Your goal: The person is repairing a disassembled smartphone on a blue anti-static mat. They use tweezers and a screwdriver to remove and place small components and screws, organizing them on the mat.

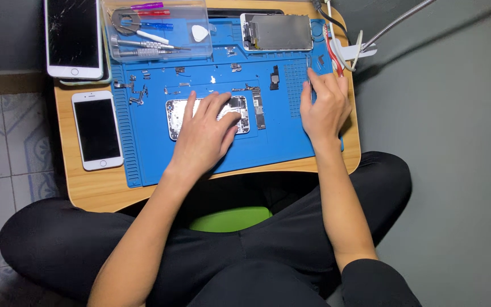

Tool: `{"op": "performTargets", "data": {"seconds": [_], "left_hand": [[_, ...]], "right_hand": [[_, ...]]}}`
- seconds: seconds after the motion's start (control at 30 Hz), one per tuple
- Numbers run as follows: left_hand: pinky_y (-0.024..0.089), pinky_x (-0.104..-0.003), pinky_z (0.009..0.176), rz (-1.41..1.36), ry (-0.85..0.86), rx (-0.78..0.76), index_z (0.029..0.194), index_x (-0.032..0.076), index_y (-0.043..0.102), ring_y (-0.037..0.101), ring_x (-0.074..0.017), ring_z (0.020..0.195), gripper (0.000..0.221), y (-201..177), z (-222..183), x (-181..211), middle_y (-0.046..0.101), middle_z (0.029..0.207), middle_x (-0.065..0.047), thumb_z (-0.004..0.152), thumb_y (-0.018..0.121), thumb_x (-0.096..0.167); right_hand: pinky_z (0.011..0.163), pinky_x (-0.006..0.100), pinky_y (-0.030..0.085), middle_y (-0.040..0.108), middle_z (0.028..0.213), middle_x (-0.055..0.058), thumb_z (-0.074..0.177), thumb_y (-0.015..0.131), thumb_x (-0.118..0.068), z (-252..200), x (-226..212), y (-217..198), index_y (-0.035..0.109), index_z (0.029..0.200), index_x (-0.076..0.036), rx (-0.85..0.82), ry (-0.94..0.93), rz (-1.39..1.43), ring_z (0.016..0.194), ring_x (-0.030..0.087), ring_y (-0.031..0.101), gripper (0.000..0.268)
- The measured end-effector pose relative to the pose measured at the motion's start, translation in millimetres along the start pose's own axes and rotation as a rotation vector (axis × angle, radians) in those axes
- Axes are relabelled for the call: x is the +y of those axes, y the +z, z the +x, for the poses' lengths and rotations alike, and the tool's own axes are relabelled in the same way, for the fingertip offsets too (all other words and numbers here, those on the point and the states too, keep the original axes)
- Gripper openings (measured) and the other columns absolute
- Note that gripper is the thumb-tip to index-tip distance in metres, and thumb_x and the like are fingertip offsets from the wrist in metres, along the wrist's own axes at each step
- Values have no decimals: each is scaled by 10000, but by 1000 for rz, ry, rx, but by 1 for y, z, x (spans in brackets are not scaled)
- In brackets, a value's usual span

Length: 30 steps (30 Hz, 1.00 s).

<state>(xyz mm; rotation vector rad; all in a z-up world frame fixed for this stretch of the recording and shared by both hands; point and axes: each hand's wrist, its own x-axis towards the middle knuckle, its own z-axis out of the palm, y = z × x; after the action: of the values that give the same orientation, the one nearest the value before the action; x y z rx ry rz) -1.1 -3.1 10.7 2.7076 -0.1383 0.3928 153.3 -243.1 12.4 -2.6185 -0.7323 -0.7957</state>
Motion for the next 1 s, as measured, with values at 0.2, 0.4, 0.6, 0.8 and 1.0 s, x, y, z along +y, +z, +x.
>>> {"op": "performTargets", "data": {"seconds": [0.2,0.4,0.6,0.8,1.0], "left_hand": [[245,-665,1214,7,-9,-7,1191,193,774,529,-339,1409,217,1,-1,0,623,1431,-118,992,709,247],[262,-656,1210,-4,0,11,1191,189,763,534,-338,1401,210,2,-3,-2,614,1427,-122,1001,695,245],[280,-667,1202,-6,5,39,1184,177,756,533,-336,1401,220,6,-2,-3,602,1438,-121,987,704,261],[380,-653,1163,-8,77,112,1119,144,730,546,-346,1302,167,-13,1,2,602,1337,-145,958,720,186],[391,-638,1164,-20,71,142,1073,135,718,561,-348,1290,115,-9,1,1,609,1319,-151,973,712,191]], "right_hand": [[759,365,582,668,947,-1,987,762,-151,-2,0,-2,814,1156,-133,-33,-2,-10,982,211,619,177],[788,353,571,634,1001,-17,987,781,-145,15,-19,-17,808,1158,-140,31,-57,106,1018,224,610,173],[796,319,565,700,937,-48,997,775,-164,53,-88,-9,824,1046,-183,-12,-198,456,995,206,637,72],[542,451,472,667,962,-21,1013,710,-234,113,-151,46,775,1094,-172,-224,-355,444,964,264,555,120],[610,467,533,752,983,50,959,802,-257,143,-176,99,824,1107,-140,-200,-499,259,920,318,598,189]]}}
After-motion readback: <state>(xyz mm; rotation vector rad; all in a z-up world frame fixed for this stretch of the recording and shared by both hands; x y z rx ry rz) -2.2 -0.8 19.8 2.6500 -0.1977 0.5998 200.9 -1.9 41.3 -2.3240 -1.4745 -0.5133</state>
